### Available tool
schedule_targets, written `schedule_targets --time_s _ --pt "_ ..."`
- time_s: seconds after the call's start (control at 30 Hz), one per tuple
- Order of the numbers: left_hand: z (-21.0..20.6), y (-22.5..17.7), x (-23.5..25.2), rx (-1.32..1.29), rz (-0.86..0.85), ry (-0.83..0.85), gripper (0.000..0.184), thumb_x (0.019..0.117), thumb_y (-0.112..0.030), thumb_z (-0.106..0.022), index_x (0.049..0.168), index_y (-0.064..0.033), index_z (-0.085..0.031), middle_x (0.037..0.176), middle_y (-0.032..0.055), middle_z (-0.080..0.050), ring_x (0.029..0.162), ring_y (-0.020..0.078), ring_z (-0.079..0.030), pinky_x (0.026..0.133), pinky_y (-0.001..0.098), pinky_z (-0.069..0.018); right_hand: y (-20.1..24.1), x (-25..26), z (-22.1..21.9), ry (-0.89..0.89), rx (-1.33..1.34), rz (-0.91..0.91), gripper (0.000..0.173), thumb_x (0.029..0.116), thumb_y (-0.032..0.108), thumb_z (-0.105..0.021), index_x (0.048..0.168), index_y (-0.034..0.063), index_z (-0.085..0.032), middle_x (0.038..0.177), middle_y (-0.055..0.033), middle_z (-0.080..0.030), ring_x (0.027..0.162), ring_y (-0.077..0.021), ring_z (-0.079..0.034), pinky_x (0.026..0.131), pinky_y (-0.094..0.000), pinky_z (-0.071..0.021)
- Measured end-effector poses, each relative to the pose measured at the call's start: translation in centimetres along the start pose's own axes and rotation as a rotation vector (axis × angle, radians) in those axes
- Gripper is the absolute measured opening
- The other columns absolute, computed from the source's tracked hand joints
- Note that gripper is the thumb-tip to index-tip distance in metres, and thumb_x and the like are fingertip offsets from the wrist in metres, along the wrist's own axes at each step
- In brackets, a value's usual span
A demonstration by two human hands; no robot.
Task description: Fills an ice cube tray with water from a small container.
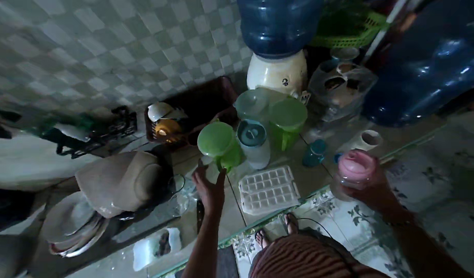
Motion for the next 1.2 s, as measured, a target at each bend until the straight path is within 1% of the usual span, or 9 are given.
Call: schedule_targets --time_s 0.13,0.27,0.43,0.53,0.67,0.77,0.83,1.07,1.2 --pt "0.1 -3.9 -3.5 0.003 -0.579 0.203 0.067 0.0863 -0.038 -0.08 0.132 0.0061 -0.059 0.138 0.0329 -0.053 0.129 0.0419 -0.054 0.106 0.053 -0.0483 2.3 -1.2 -2.3 0.277 -0.073 -0.023 0.097 0.066 0.027 -0.091 0.146 -0.0051 -0.046 0.139 -0.0227 -0.059 0.129 -0.0259 -0.058 0.11 -0.0413 -0.0479" --pt "-1.9 -9.1 -5.7 -0.043 -1.15 0.496 0.066 0.089 -0.06 -0.07 0.144 -0.0256 -0.056 0.145 0.0204 -0.055 0.135 0.0346 -0.054 0.109 0.0538 -0.0465 4.8 -1.9 -4.4 0.574 0.107 0.008 0.099 0.0623 0.023 -0.092 0.148 0.0019 -0.047 0.141 -0.0118 -0.059 0.129 -0.0105 -0.056 0.11 -0.0276 -0.0464" --pt "-3.2 -12.2 -6.3 -0.062 -1.421 0.689 0.073 0.0875 -0.064 -0.069 0.146 -0.0222 -0.055 0.142 0.0161 -0.06 0.124 0.0315 -0.061 0.099 0.0512 -0.0525 7.5 -3.4 -6.0 0.712 0.165 0.015 0.096 0.0596 0.025 -0.094 0.144 0.0051 -0.052 0.132 -0.004 -0.065 0.121 -0.0022 -0.058 0.106 -0.0223 -0.0476" --pt "-3.1 -12.6 -6.2 -0.099 -1.384 0.758 0.08 0.0807 -0.061 -0.077 0.144 -0.0167 -0.058 0.133 0.0147 -0.065 0.114 0.0302 -0.066 0.089 0.049 -0.0569 8.1 -4.0 -6.4 0.713 0.12 0.01 0.091 0.0602 0.025 -0.093 0.14 0.0038 -0.055 0.128 -0.0055 -0.066 0.118 -0.0044 -0.06 0.104 -0.0237 -0.0483" --pt "-2.4 -10.1 -4.4 -0.142 -1.119 0.768 0.09 0.0747 -0.058 -0.084 0.144 -0.0082 -0.056 0.137 0.015 -0.063 0.126 0.0275 -0.061 0.103 0.0496 -0.0527 7.2 -3.9 -6.9 0.697 0.058 -0.019 0.106 0.0595 0.025 -0.094 0.151 0.0073 -0.045 0.138 -0.0115 -0.061 0.126 -0.0149 -0.059 0.109 -0.0343 -0.0475" --pt "-2.2 -7.9 -5.0 -0.148 -0.896 0.758 0.086 0.0791 -0.061 -0.079 0.144 -0.0082 -0.058 0.111 0.012 -0.071 0.09 0.0223 -0.069 0.076 0.0439 -0.0594 6.4 -4.0 -7.5 0.681 0.055 -0.051 0.105 0.0591 0.024 -0.095 0.151 0.0122 -0.047 0.139 -0.0065 -0.061 0.127 -0.0114 -0.058 0.11 -0.0331 -0.0475" --pt "-2.6 -7.5 -6.2 -0.103 -0.783 0.821 0.082 0.0837 -0.062 -0.074 0.144 -0.0087 -0.058 0.101 0.0125 -0.073 0.079 0.0233 -0.068 0.071 0.045 -0.0581 6.4 -4.0 -7.8 0.684 0.041 -0.078 0.104 0.0605 0.024 -0.095 0.152 0.0135 -0.048 0.141 -0.0054 -0.061 0.128 -0.0107 -0.057 0.111 -0.0333 -0.0467" --pt "-3.8 -6.8 -7.2 -0.113 -0.659 0.944 0.066 0.0882 -0.047 -0.078 0.14 -0.0093 -0.06 0.119 0.0145 -0.069 0.098 0.0247 -0.07 0.088 0.046 -0.0585 6.5 -3.6 -8.3 0.749 0.048 -0.075 0.102 0.0596 0.024 -0.094 0.15 0.0101 -0.049 0.137 -0.0051 -0.063 0.126 -0.0086 -0.058 0.11 -0.0304 -0.0469" --pt "-3.1 -6.8 -6.6 0.048 -0.508 1.028 0.086 0.0873 -0.046 -0.079 0.158 -0.0172 -0.039 0.137 0.0164 -0.061 0.1 0.03 -0.069 0.088 0.0514 -0.0564 5.5 -2.7 -8.4 0.756 0.026 -0.153 0.1 0.0611 0.02 -0.093 0.15 0.0112 -0.048 0.134 -0.0089 -0.064 0.122 -0.0139 -0.061 0.106 -0.0358 -0.0505"
Point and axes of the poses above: each hand's wrist, its own x-axis towards the middle knuckle, its own z-axis out of the back of the hand, y = z × x, the point moved 2 cm from there along x, towards the middle knuckle
